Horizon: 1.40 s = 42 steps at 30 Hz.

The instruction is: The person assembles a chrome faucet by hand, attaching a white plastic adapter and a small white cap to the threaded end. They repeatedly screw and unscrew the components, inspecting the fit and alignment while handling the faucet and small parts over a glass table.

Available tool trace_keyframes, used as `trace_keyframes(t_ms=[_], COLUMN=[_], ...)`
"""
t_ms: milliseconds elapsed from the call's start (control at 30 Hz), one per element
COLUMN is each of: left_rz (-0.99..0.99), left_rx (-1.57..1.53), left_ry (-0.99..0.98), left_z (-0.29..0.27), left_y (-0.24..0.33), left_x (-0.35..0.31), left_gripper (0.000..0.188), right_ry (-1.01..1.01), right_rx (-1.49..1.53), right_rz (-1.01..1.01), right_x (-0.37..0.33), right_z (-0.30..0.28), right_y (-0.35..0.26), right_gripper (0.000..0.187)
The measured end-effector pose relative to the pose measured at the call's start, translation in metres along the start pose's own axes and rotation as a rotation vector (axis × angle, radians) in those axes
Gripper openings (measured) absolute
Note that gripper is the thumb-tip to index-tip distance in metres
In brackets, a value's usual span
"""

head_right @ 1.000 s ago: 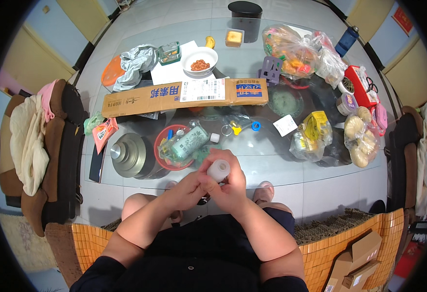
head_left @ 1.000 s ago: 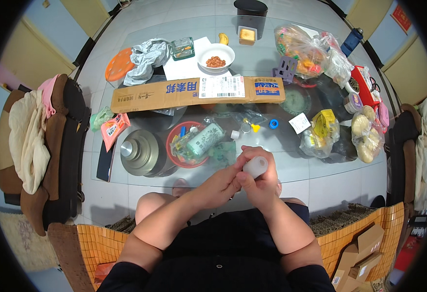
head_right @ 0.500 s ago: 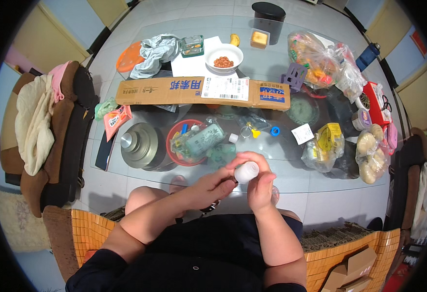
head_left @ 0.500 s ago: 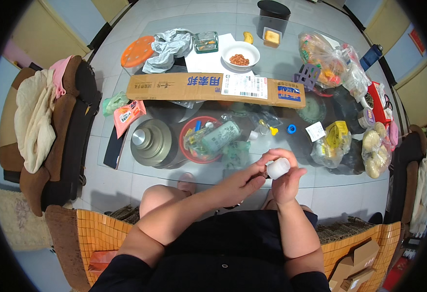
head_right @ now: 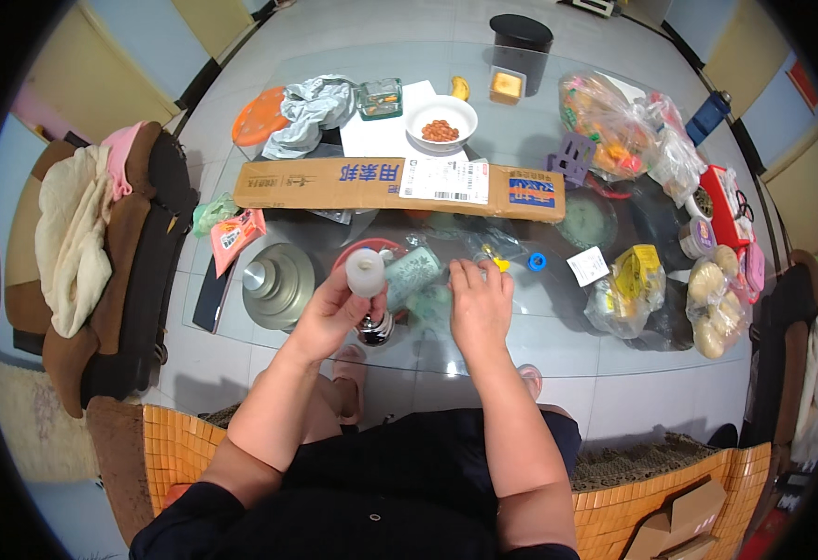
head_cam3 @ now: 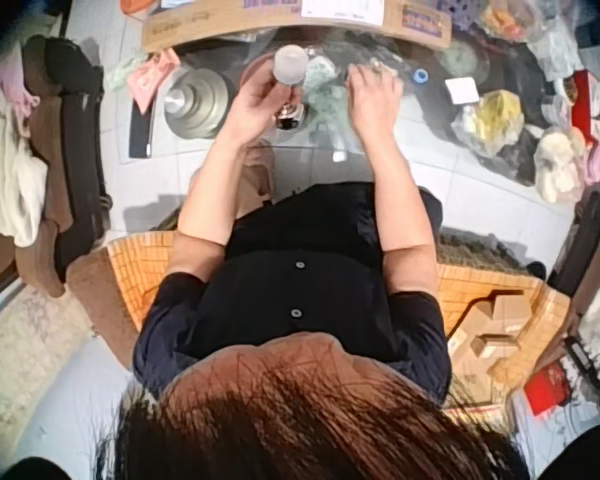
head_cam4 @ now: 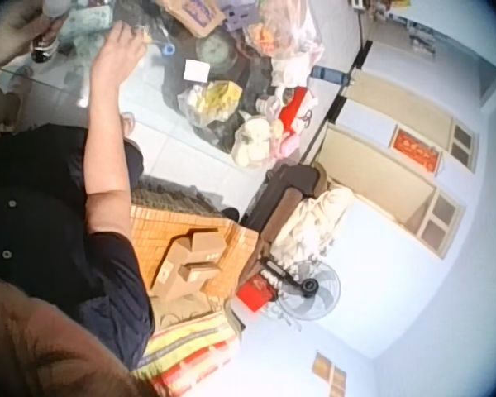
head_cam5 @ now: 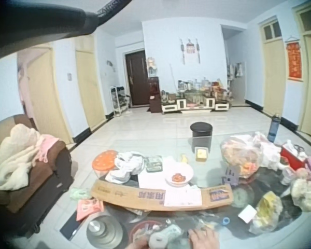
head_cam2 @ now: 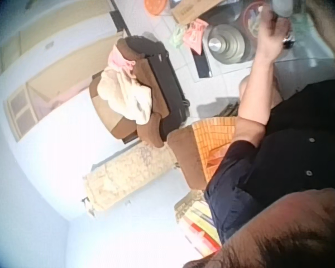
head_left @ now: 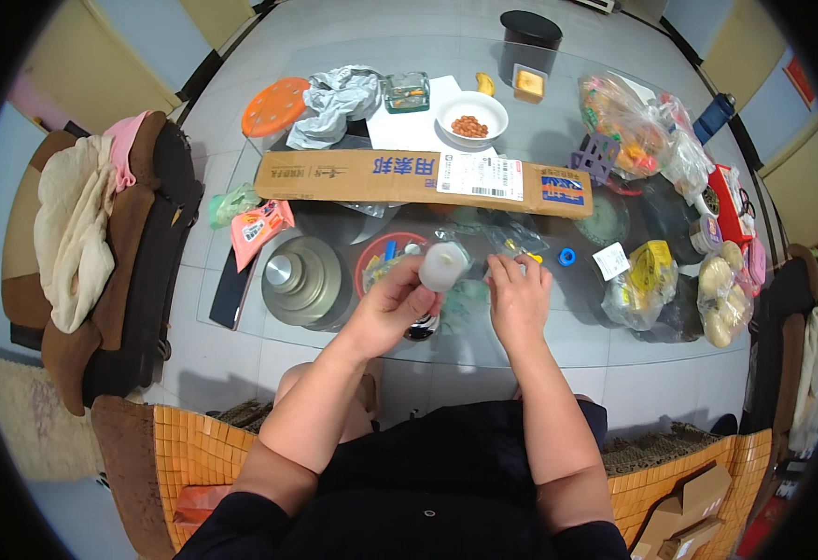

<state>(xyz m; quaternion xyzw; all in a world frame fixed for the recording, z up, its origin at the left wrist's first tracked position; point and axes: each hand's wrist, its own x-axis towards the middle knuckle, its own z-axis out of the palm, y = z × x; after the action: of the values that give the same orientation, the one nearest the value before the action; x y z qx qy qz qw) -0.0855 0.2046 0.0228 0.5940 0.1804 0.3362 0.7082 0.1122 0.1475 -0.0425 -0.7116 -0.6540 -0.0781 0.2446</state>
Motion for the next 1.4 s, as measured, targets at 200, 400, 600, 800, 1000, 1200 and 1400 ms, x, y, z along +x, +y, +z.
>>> trace_keyframes(t_ms=[200,400,600,800,1000,1200,1400], left_rz=[0.013,-0.129,-0.066,-0.108,-0.102,-0.199,-0.290], left_rx=[0.162,0.224,0.354,0.402,0.517,0.534,0.552], left_ry=[-0.017,-0.089,-0.116,-0.044,0.002,0.062,0.199], left_z=[0.000,0.003,0.023,0.036,0.042,0.040,0.021], left_y=[0.008,0.007,0.004,-0.002,0.002,-0.006,-0.011], left_x=[-0.003,-0.001,0.004,0.006,0.006,0.005,0.008], left_gripper=[0.029,0.025,0.024,0.024,0.026,0.027,0.031], right_ry=[0.056,0.031,0.000,0.020,0.037,0.009,-0.108], right_rx=[0.373,1.686,2.105,2.013,1.901,1.554,1.101], right_rz=[0.083,0.483,0.348,0.385,0.382,0.343,0.408], right_x=[0.009,0.010,-0.006,-0.011,-0.014,-0.012,-0.004], right_z=[-0.012,-0.041,-0.068,-0.074,-0.076,-0.074,-0.051], right_y=[-0.011,-0.006,-0.012,-0.005,0.001,0.000,0.006], right_gripper=[0.031,0.039,0.038,0.042,0.041,0.038,0.025])
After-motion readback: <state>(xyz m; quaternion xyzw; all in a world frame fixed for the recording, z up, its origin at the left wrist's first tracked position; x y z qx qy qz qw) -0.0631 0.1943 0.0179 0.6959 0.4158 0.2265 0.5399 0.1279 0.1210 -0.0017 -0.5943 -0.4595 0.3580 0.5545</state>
